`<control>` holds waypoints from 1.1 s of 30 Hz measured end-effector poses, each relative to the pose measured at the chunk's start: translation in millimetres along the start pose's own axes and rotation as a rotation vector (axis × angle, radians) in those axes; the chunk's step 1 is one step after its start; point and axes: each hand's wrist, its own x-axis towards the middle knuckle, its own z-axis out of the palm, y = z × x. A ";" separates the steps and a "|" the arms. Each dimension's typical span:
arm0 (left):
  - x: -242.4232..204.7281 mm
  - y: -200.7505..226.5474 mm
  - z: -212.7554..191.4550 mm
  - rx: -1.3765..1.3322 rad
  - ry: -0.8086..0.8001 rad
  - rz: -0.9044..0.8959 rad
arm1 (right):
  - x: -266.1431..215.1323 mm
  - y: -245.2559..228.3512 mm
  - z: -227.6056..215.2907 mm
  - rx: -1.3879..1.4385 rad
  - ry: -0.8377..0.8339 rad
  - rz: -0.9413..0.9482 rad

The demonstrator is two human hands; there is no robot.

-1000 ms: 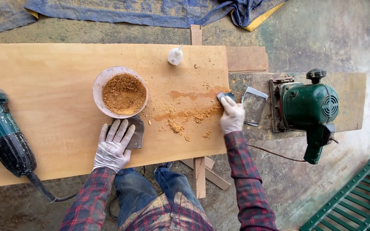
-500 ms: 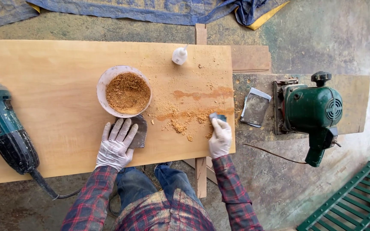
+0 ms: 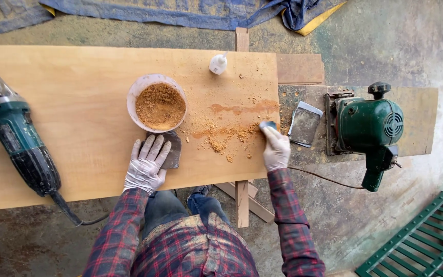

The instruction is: The person squeezes liquid from a plastic bottle onto a wooden board, then uses a small sponge to spread sawdust from a bowl over the wet spots, working the powder into the board's surface. They then pour the remaining sawdust back into the bowl and carry it away across the workshop.

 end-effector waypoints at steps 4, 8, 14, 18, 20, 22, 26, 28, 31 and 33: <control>-0.9 -4.0 4.2 0.019 0.000 0.016 | 9.1 -13.7 -12.8 -0.017 0.137 0.179; -7.0 -5.0 13.4 0.036 -0.021 0.022 | -0.6 -28.1 16.9 0.198 0.201 0.249; -3.9 -7.3 10.6 0.021 -0.077 0.014 | 9.9 -36.3 0.3 0.112 -0.025 0.140; -4.4 -10.0 12.5 -0.014 -0.080 0.030 | 3.6 -38.8 30.5 -0.061 0.234 0.208; -2.2 -7.6 7.5 -0.013 -0.095 0.041 | -2.7 -55.6 36.6 0.046 0.248 0.188; 2.6 -6.3 0.0 -0.044 -0.131 0.026 | -4.8 -89.7 30.1 -0.038 0.149 0.207; -0.7 -8.6 7.8 -0.022 -0.102 0.047 | -32.0 -90.1 50.4 -0.209 0.310 0.203; 0.0 -7.9 8.0 -0.049 -0.119 0.024 | -28.0 -97.7 58.5 -0.370 0.126 0.103; 0.7 -9.1 9.0 -0.047 -0.106 0.038 | -24.5 -47.2 69.5 -0.553 0.075 0.255; 3.0 -9.8 6.6 -0.035 -0.125 0.039 | -14.4 -27.2 62.1 -0.463 0.124 0.240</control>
